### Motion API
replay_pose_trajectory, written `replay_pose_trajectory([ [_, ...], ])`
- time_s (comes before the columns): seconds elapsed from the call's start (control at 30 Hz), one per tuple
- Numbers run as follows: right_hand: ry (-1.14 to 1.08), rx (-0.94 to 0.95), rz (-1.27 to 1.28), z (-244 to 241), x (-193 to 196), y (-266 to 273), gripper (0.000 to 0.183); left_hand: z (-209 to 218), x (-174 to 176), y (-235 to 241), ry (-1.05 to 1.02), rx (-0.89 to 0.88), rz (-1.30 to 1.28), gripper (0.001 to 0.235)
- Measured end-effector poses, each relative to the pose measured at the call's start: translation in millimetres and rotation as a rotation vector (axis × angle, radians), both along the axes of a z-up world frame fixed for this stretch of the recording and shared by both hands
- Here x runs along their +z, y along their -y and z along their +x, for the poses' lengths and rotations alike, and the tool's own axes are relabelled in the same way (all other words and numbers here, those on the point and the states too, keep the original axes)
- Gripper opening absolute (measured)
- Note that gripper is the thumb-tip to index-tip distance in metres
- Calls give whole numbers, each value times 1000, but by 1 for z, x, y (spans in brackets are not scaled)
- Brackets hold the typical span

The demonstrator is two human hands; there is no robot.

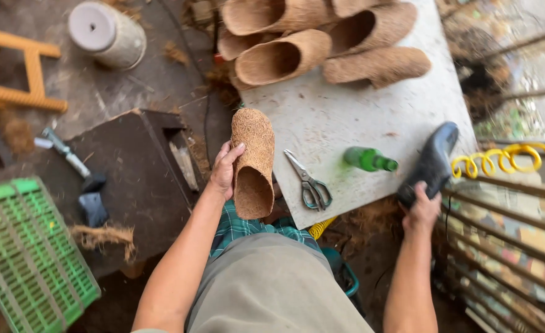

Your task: The person uses a green glass bottle to press and shape the interior of a coconut-fiber slipper, repeatedly rolling the bottle along the insole and toe area. They inspect the slipper by hand, then set it aside and pick up another slipper to continue shaping. The workspace contains multiple unfinished slippers, scissors, and a rubber mallet.

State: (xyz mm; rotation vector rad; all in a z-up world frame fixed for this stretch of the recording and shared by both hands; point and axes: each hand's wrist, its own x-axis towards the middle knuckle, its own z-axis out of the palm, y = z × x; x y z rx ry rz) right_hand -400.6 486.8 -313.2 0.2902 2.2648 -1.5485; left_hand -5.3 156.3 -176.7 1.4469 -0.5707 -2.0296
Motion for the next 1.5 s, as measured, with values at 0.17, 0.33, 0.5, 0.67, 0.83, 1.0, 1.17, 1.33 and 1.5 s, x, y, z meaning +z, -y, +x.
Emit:
replay_pose_trajectory([
  [0.17,-27,52,-99,20,102,7,37,51,0,14,-26,246,157,53],
  [0.33,-176,156,-159,35,195,23,55,112,-29,15,-60,519,122,37],
  [0.5,-1402,948,1002,61,267,13,37,181,-70,6,30,724,124,38],
  [0.67,-1436,1074,150,111,285,80,25,224,-74,9,63,750,237,47],
  [0.83,-390,954,466,209,251,169,37,260,-61,-6,-40,903,189,43],
  [1.0,22,1375,216,339,180,282,42,313,-58,-47,-128,1121,101,46],
  [1.17,240,1746,522,490,118,349,71,365,-63,-123,-105,1328,212,63],
  [1.33,-154,2339,601,580,-46,363,80,386,-54,-198,-57,1552,304,48],
  [1.5,-360,2511,449,651,-140,351,81,381,-75,-244,-147,1650,254,47],
])
